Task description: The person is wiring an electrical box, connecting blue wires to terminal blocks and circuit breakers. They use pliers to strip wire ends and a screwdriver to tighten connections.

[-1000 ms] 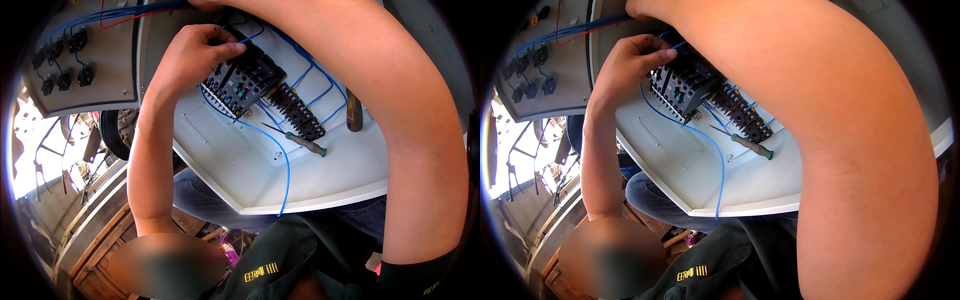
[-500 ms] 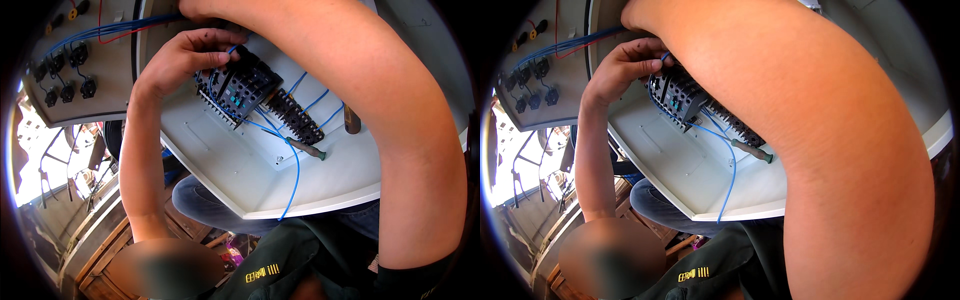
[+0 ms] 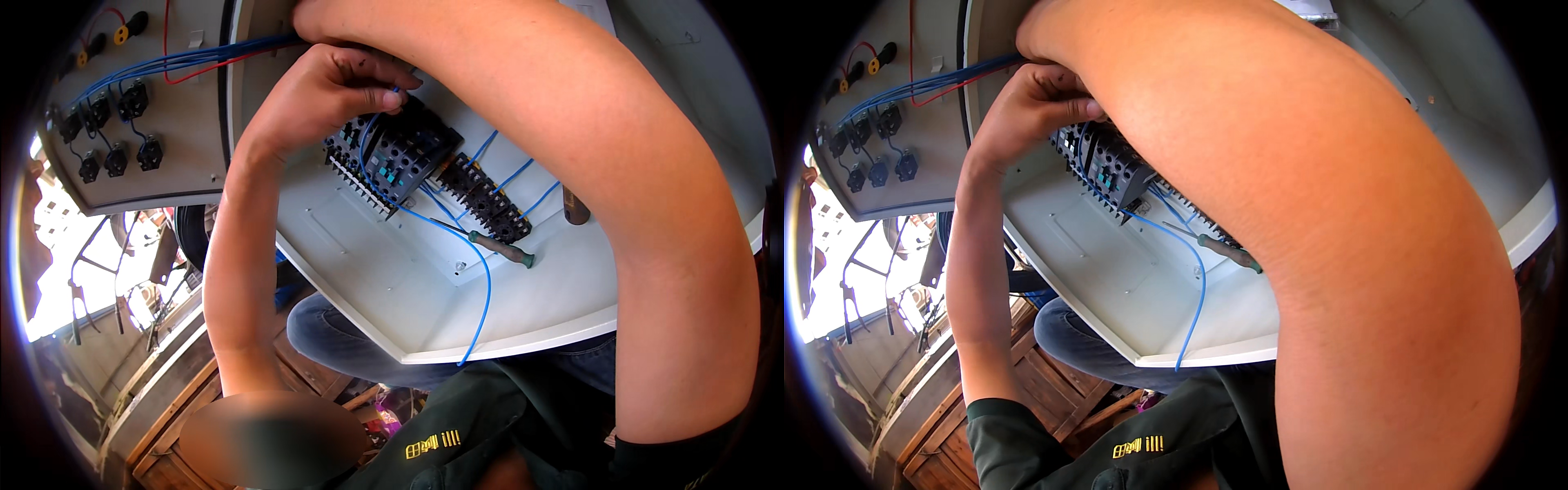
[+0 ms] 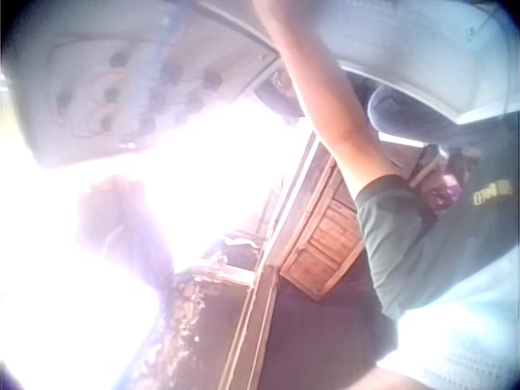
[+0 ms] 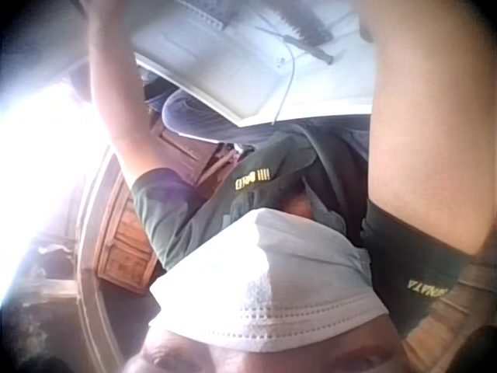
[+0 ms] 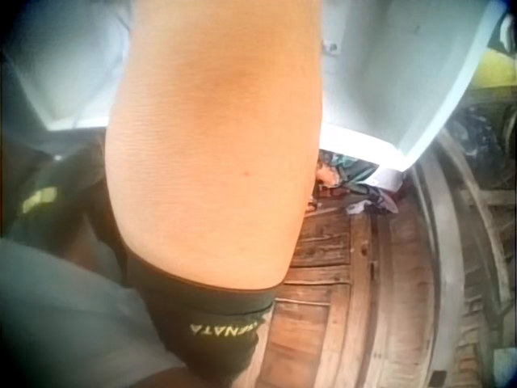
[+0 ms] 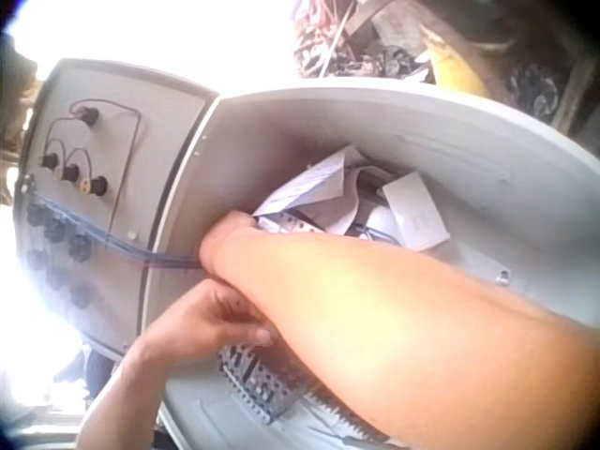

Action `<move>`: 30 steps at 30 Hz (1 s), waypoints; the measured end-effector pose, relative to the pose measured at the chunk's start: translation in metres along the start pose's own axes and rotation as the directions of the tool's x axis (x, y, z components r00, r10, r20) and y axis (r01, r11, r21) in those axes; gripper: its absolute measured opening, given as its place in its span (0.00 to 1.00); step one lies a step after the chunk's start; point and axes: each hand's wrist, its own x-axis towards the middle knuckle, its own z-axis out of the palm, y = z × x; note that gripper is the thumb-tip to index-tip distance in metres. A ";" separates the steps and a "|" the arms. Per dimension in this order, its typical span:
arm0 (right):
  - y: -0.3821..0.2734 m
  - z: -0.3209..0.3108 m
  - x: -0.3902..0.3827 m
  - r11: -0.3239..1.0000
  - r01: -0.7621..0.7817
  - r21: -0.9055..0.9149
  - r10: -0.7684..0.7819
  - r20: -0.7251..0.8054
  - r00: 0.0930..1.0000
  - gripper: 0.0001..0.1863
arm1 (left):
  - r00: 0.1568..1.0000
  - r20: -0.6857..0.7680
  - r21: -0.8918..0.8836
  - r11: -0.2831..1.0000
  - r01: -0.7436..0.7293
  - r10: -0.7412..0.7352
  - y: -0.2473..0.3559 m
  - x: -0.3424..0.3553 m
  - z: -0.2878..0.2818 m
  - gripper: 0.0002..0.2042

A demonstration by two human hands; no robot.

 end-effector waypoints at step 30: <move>-0.002 -0.008 -0.012 0.999 0.019 -0.044 -0.018 0.029 0.999 0.18 | 0.766 -0.641 0.346 0.910 0.226 0.053 -0.018 -0.058 0.059 0.09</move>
